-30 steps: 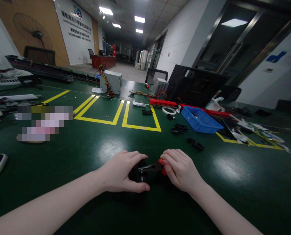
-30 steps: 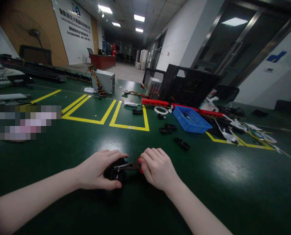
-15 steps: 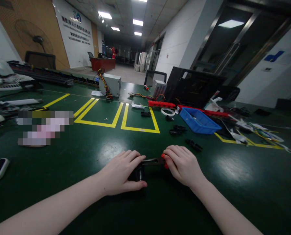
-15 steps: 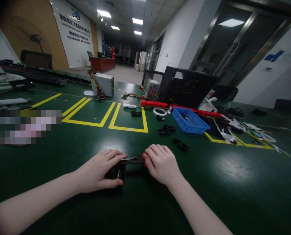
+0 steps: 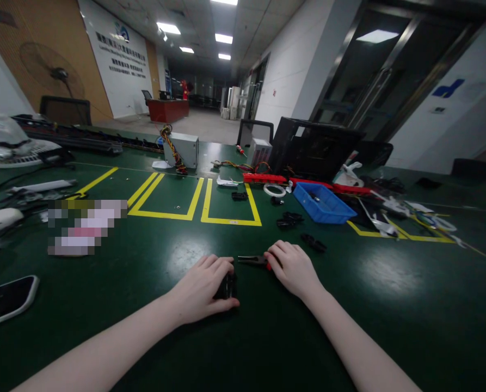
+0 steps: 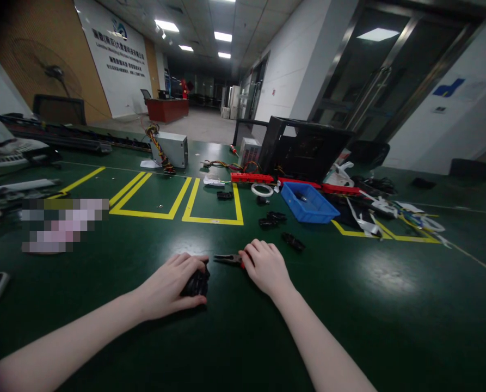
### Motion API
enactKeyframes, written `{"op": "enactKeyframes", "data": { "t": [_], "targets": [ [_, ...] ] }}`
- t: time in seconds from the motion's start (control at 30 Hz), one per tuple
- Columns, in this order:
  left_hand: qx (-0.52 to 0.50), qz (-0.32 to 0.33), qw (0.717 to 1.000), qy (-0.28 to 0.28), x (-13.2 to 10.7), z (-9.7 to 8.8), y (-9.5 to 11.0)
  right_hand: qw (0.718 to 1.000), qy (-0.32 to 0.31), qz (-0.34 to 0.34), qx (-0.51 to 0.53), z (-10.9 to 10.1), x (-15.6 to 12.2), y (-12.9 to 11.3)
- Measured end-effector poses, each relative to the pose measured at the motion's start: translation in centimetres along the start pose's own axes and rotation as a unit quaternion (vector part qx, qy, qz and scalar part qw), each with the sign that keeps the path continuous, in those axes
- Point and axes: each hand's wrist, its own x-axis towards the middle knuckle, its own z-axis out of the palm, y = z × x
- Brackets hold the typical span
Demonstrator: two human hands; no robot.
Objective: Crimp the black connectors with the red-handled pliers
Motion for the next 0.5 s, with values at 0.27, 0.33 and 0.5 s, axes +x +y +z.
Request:
{"op": "enactKeyframes", "data": {
  "t": [0.27,0.33,0.5],
  "targets": [
    [-0.011,-0.006,1.000,0.011,0.0,0.2,0.0,1.000,-0.003,0.008,0.015,-0.5,-0.1,-0.3],
    [-0.014,-0.004,1.000,0.015,0.1,0.4,-0.1,1.000,0.004,0.010,0.019,-0.6,-0.1,-0.3],
    [-0.018,-0.002,1.000,0.015,0.6,1.2,-0.7,0.999,0.033,0.000,0.034,-0.9,0.1,-0.1]
  ]
}}
